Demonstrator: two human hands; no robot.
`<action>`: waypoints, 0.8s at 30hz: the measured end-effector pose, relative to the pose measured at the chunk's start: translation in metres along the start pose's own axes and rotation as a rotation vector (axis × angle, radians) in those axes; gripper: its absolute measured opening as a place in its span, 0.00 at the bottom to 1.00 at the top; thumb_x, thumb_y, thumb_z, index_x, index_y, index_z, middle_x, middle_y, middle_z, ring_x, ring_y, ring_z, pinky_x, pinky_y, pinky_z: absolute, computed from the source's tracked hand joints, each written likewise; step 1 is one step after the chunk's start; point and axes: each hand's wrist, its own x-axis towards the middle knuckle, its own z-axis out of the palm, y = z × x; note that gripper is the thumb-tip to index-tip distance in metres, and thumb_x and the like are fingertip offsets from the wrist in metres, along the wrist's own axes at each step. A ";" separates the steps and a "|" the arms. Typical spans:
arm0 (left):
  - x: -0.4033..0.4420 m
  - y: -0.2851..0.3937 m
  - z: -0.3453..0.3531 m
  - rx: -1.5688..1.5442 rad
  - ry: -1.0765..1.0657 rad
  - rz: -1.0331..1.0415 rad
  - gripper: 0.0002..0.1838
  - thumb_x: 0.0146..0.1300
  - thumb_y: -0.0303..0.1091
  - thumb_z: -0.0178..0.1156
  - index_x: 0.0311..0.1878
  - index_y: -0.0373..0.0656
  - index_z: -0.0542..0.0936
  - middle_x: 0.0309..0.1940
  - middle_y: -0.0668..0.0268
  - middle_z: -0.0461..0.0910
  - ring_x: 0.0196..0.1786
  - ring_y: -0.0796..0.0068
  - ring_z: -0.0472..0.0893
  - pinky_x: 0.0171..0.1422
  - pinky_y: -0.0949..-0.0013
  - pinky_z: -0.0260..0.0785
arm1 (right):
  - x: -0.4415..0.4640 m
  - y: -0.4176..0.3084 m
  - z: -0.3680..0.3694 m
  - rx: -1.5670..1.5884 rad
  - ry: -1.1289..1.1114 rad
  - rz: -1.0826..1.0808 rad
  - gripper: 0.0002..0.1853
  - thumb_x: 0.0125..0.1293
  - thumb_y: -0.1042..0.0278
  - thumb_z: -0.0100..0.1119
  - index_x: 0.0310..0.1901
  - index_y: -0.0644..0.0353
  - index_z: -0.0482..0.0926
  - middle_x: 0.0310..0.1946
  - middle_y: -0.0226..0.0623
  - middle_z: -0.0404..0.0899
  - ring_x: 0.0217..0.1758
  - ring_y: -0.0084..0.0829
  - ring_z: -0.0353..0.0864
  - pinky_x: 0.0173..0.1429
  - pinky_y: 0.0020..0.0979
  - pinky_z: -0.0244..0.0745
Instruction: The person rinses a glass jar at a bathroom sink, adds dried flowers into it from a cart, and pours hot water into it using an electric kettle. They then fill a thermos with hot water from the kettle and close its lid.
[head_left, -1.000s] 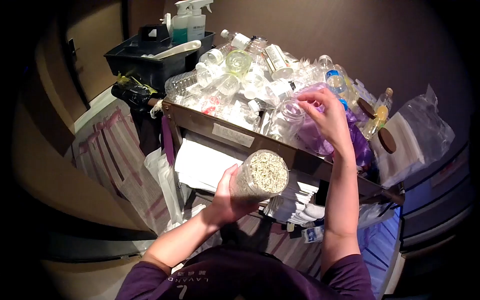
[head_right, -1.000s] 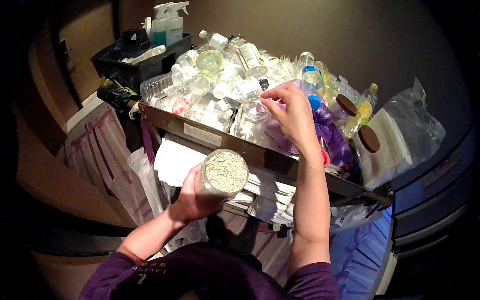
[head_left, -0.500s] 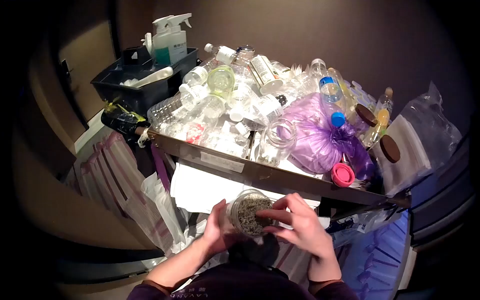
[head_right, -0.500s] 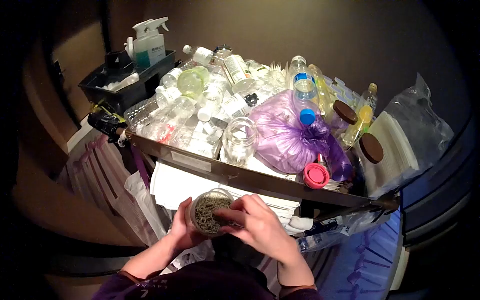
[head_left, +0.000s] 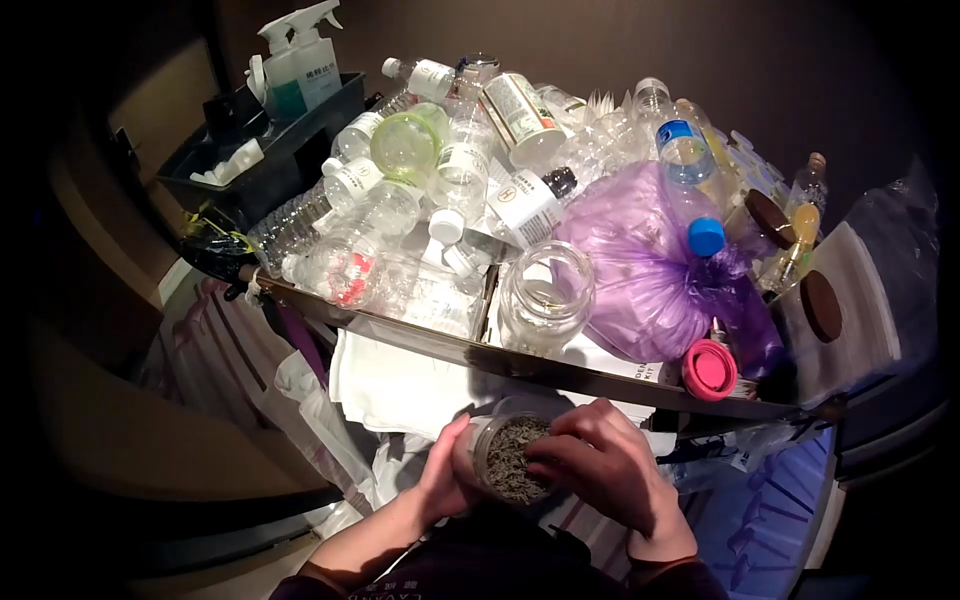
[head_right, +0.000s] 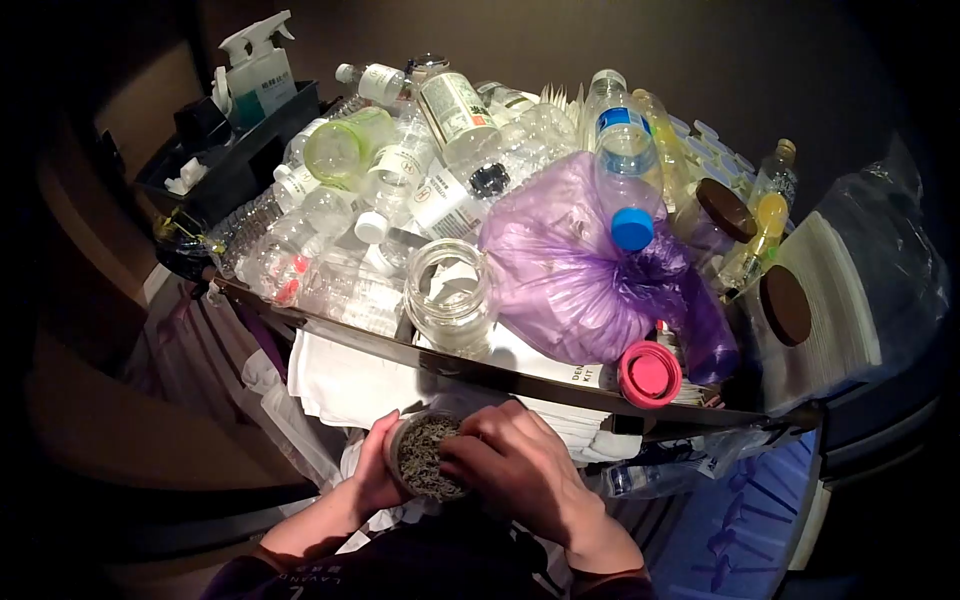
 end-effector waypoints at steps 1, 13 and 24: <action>0.001 0.000 0.001 -0.001 0.000 0.009 0.37 0.67 0.61 0.35 0.64 0.37 0.66 0.58 0.55 0.73 0.59 0.59 0.74 0.65 0.55 0.64 | 0.001 0.002 0.000 -0.012 0.011 -0.012 0.13 0.44 0.71 0.73 0.34 0.53 0.82 0.32 0.30 0.75 0.35 0.33 0.75 0.37 0.31 0.72; 0.009 -0.006 0.006 -0.073 0.000 0.041 0.36 0.68 0.60 0.32 0.64 0.40 0.68 0.58 0.55 0.74 0.59 0.57 0.74 0.67 0.53 0.63 | 0.000 0.006 0.003 -0.037 0.094 -0.063 0.15 0.46 0.71 0.70 0.37 0.53 0.79 0.33 0.32 0.75 0.34 0.35 0.74 0.37 0.32 0.71; -0.009 -0.009 0.002 -0.038 -0.121 0.066 0.35 0.66 0.61 0.40 0.65 0.44 0.66 0.55 0.59 0.75 0.56 0.61 0.76 0.61 0.53 0.67 | 0.000 -0.021 0.003 -0.101 0.016 -0.055 0.12 0.44 0.74 0.68 0.34 0.57 0.81 0.32 0.33 0.74 0.36 0.36 0.73 0.39 0.34 0.69</action>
